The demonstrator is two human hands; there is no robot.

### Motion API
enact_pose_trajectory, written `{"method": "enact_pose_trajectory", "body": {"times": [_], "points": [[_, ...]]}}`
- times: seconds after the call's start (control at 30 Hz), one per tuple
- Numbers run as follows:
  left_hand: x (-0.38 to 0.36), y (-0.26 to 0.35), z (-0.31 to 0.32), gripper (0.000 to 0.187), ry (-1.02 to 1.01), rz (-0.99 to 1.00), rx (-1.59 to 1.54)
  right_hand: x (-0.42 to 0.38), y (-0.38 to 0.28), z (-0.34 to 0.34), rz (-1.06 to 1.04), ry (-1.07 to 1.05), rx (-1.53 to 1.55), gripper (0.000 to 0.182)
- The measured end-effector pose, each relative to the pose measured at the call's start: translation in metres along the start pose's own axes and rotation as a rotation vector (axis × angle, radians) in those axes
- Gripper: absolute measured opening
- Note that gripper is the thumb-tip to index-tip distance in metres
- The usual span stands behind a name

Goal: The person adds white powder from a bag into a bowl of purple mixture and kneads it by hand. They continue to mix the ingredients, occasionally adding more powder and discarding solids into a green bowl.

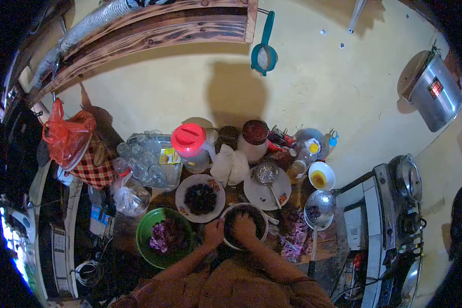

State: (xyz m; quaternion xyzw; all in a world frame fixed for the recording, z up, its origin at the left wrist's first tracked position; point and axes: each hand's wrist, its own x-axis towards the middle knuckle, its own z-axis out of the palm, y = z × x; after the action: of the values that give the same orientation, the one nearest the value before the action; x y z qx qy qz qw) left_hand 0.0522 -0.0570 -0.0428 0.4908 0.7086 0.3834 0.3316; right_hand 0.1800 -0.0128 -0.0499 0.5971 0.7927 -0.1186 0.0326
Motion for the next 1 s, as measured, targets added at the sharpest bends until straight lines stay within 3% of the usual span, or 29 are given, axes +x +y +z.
{"method": "enact_pose_trajectory", "body": {"times": [0.1, 0.33, 0.43, 0.5, 0.63, 0.7, 0.73, 0.8, 0.87, 0.93, 1.0], "points": [[-0.003, 0.011, -0.007, 0.044, -0.017, 0.003, -0.003, 0.007, -0.007, -0.017, 0.13, -0.153, 0.092, 0.036], [0.001, 0.001, -0.004, 0.042, -0.029, 0.064, 0.103, 0.008, 0.012, -0.022, 0.069, -0.188, 0.137, 0.044], [-0.001, -0.002, -0.003, 0.043, -0.049, 0.084, 0.208, -0.015, 0.016, -0.042, 0.03, -0.041, 0.318, 0.039], [-0.001, -0.002, 0.0, 0.044, -0.044, 0.071, 0.164, -0.029, 0.019, -0.053, -0.156, 0.342, 0.527, 0.043], [-0.002, 0.001, -0.002, 0.045, -0.046, 0.058, 0.118, -0.047, 0.035, -0.064, -0.299, 0.452, 0.489, 0.042], [-0.001, 0.0, 0.0, 0.045, -0.045, 0.05, 0.128, -0.051, 0.05, -0.075, -0.405, 0.052, 0.507, 0.044], [-0.001, 0.0, 0.001, 0.046, -0.045, 0.04, 0.137, -0.052, 0.048, -0.079, -0.405, 0.052, 0.507, 0.044], [-0.003, 0.003, -0.005, 0.045, -0.092, 0.016, 0.132, -0.054, 0.044, -0.088, -0.072, -0.068, 0.587, 0.049], [-0.003, 0.008, -0.009, 0.045, -0.133, -0.011, 0.127, -0.046, 0.038, -0.082, -0.102, -0.032, 0.581, 0.056], [-0.006, 0.007, -0.008, 0.045, -0.06, 0.089, 0.151, -0.031, 0.034, -0.056, -0.138, -0.003, 0.577, 0.063], [-0.005, 0.003, -0.005, 0.045, -0.087, 0.05, 0.133, -0.02, 0.032, -0.016, -0.15, -0.001, 0.358, 0.074]]}}
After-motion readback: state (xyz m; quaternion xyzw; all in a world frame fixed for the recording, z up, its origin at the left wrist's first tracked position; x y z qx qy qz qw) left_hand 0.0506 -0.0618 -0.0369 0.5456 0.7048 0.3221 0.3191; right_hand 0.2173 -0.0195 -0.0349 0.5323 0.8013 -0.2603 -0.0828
